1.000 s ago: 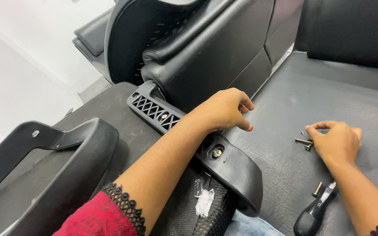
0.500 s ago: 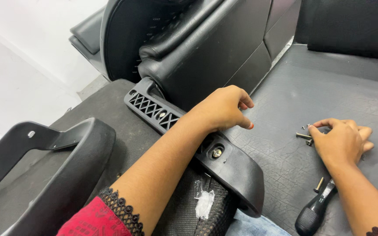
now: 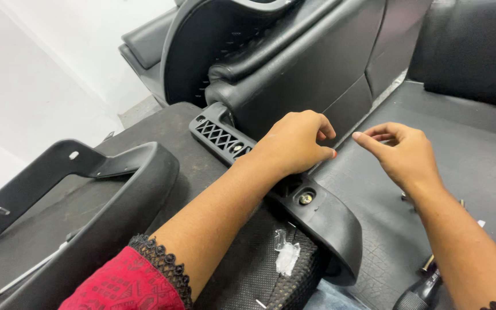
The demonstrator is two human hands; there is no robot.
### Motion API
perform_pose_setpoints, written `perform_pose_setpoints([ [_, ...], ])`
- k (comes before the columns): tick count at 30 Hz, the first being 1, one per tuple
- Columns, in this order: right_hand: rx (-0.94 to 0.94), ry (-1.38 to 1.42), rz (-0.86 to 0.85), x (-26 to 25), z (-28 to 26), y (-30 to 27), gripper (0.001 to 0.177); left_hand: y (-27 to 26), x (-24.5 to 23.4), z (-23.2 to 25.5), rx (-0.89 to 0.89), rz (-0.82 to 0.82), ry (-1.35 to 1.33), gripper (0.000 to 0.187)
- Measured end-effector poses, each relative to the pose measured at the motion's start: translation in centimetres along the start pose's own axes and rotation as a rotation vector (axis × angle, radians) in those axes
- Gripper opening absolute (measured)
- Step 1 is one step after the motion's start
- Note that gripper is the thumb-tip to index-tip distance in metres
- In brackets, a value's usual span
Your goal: The person uses a screwdriver to tighten screws into a black plastic furniture component. They repeatedly insert screws and turn the screwdriver clockwise to secure them, then place the screws aside after each insertion.
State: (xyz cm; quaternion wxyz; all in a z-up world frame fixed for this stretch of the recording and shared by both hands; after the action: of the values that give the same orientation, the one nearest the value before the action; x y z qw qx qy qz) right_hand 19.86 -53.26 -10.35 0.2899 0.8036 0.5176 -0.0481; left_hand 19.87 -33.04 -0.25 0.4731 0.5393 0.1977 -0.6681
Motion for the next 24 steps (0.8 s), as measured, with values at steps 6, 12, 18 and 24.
perform_pose_setpoints([
  [6,-0.168,0.185,-0.246,2.4,-6.9,1.4,0.033,-2.6,-2.9,-2.4,0.007,0.104,0.042,0.033],
  [12,-0.508,0.109,-0.404,5.4,-14.4,3.2,0.034,-6.0,-7.9,-4.1,-0.008,0.255,0.096,0.034],
  [18,-0.651,0.136,-0.521,8.7,-21.8,1.3,0.031,-11.9,-13.8,-5.8,-0.074,0.404,0.158,0.032],
  [24,-0.887,-0.027,-0.607,11.6,-28.3,-2.9,0.024,-20.5,-18.4,-9.1,-0.547,0.318,0.163,0.035],
])
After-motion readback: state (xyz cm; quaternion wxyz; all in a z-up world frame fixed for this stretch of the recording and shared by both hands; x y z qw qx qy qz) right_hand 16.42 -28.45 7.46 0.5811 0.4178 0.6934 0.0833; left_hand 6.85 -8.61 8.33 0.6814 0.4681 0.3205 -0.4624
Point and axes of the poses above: each hand's wrist, its own y-axis towards the middle knuckle, its own x-axis out of the palm, z = x × y, the point moved 1 cm from there along y, towards the middle knuckle, and after that the axes turned 5 degrees about -x, right-handed, at the moved point
